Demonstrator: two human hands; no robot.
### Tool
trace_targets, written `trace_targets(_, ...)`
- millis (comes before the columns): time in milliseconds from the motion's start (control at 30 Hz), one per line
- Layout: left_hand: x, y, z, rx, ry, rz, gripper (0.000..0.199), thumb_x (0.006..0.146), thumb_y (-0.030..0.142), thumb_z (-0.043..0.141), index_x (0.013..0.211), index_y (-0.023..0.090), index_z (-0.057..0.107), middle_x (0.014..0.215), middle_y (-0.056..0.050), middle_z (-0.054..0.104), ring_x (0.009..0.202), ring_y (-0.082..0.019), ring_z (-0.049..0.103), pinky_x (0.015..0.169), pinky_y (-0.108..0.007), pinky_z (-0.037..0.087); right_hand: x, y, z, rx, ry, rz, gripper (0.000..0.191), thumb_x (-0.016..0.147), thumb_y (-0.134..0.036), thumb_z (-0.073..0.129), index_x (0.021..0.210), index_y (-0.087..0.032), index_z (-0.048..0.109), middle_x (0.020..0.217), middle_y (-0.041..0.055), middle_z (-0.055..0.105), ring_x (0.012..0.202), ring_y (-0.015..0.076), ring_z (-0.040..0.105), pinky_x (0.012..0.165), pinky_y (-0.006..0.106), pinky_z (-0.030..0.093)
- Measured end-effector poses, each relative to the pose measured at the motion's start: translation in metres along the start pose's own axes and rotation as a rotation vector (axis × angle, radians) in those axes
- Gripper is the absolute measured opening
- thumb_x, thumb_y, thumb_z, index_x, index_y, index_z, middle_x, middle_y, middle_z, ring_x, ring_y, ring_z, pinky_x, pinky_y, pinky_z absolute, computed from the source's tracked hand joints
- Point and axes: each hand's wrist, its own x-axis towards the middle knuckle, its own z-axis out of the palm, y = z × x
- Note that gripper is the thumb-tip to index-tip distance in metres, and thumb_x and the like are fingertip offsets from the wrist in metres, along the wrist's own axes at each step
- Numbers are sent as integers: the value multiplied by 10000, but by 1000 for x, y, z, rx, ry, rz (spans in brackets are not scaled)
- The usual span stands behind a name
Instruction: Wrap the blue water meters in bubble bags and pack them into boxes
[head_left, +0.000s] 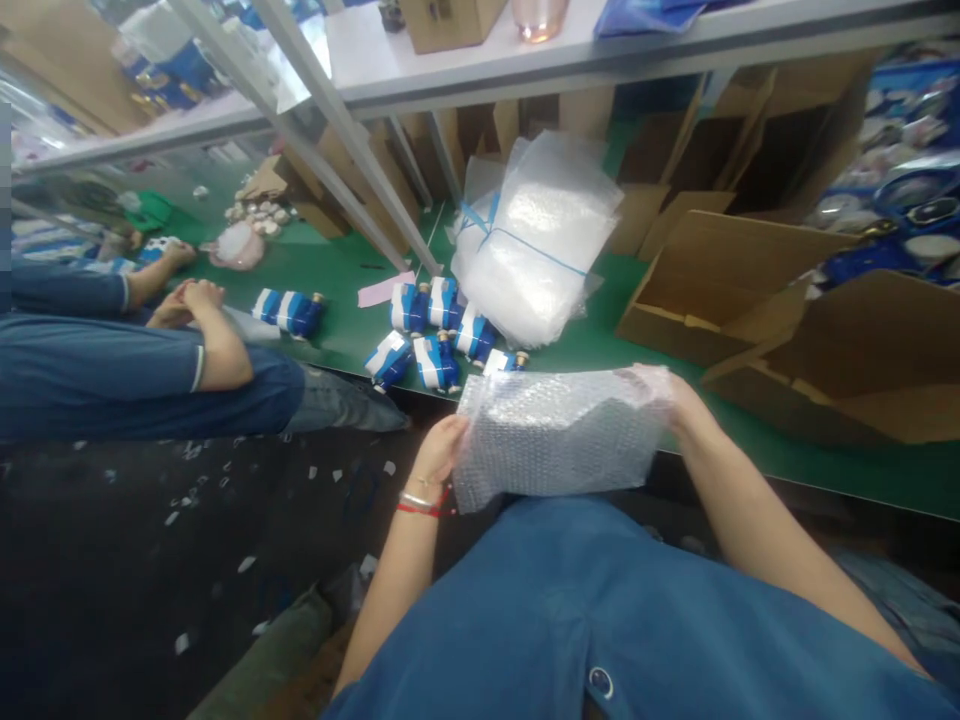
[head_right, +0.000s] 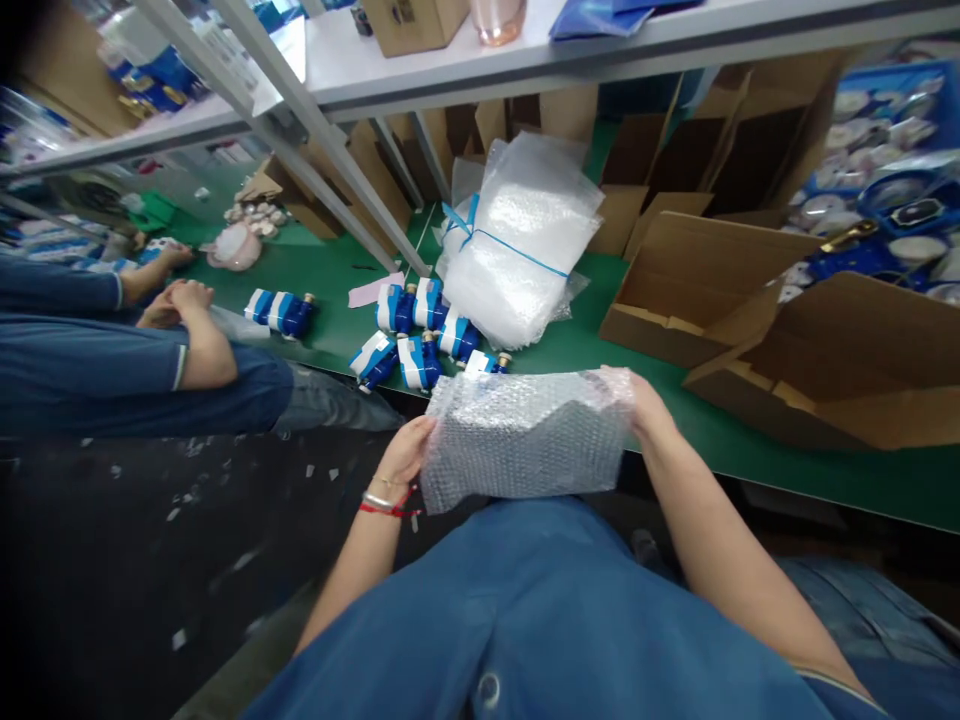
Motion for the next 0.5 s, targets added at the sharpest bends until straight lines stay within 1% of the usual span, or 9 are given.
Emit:
trace_targets(33, -8, 1, 0, 34, 96, 64, 328, 699, 413, 733, 810, 132, 608, 707, 5, 616, 592, -84, 529, 599, -208, 423, -7, -4, -1, -44, 83, -21, 374, 807, -481, 531, 880, -136, 655, 896, 137, 663, 860, 230, 605, 870, 426, 469)
trace_targets(100, -22, 1, 6, 103, 239, 201, 328, 701, 418, 732, 764, 140, 569, 641, 44, 555, 549, -61, 473, 553, -177, 375, -28, -18, 6, -120, 162, -186, 338, 840, -442, 510, 981, -155, 620, 1083, 142, 621, 1027, 238, 562, 971, 444, 418)
trace_targets(133, -28, 0, 13, 121, 277, 259, 324, 705, 414, 729, 753, 145, 554, 626, 55, 531, 543, -55, 457, 545, -169, 362, -41, -28, 13, -141, 118, -326, 313, 854, -413, 505, 1019, -167, 605, 1181, 140, 581, 1111, 239, 527, 1009, 445, 394)
trace_targets(200, -39, -2, 33, 105, 288, 324, 305, 716, 397, 724, 760, 151, 548, 639, 58, 527, 562, -54, 467, 562, -164, 369, -67, -47, 30, -187, -50, -605, 301, 855, -354, 530, 1106, -196, 580, 1372, 112, 453, 1271, 242, 412, 1084, 451, 325)
trace_targets(233, -44, -3, 45, 79, 271, 334, 294, 721, 387, 722, 778, 153, 555, 667, 50, 549, 589, -59, 492, 585, -168, 388, -78, -55, 39, -202, -141, -709, 327, 854, -330, 540, 1157, -208, 561, 1431, 93, 392, 1324, 239, 352, 1112, 453, 289)
trace_targets(300, -54, -4, 66, 24, 214, 326, 283, 734, 381, 710, 847, 158, 579, 773, 15, 615, 676, -83, 559, 641, -189, 430, -94, -64, 52, -209, -277, -823, 421, 859, -307, 542, 1269, -223, 494, 1494, 71, 303, 1381, 229, 264, 1143, 456, 236)
trace_targets(400, -71, 0, 81, -22, 121, 256, 306, 762, 407, 680, 942, 178, 586, 957, -46, 667, 806, -141, 626, 634, -218, 464, -95, -49, 62, -156, -375, -799, 557, 857, -348, 554, 1375, -228, 390, 1524, 72, 240, 1408, 219, 208, 1161, 454, 198)
trace_targets(467, -84, 5, 78, -45, 120, 216, 302, 769, 427, 671, 948, 200, 583, 968, -54, 676, 795, -160, 639, 572, -224, 467, -82, -24, 69, -93, -364, -661, 666, 832, -429, 582, 1412, -213, 337, 1538, 85, 199, 1421, 221, 170, 1173, 453, 155)
trace_targets(500, -90, 8, 74, -58, 139, 209, 296, 767, 432, 674, 944, 211, 587, 952, -51, 679, 777, -164, 642, 553, -231, 473, -74, -11, 74, -53, -363, -542, 724, 817, -481, 588, 1425, -201, 312, 1543, 98, 179, 1423, 223, 162, 1176, 452, 137)
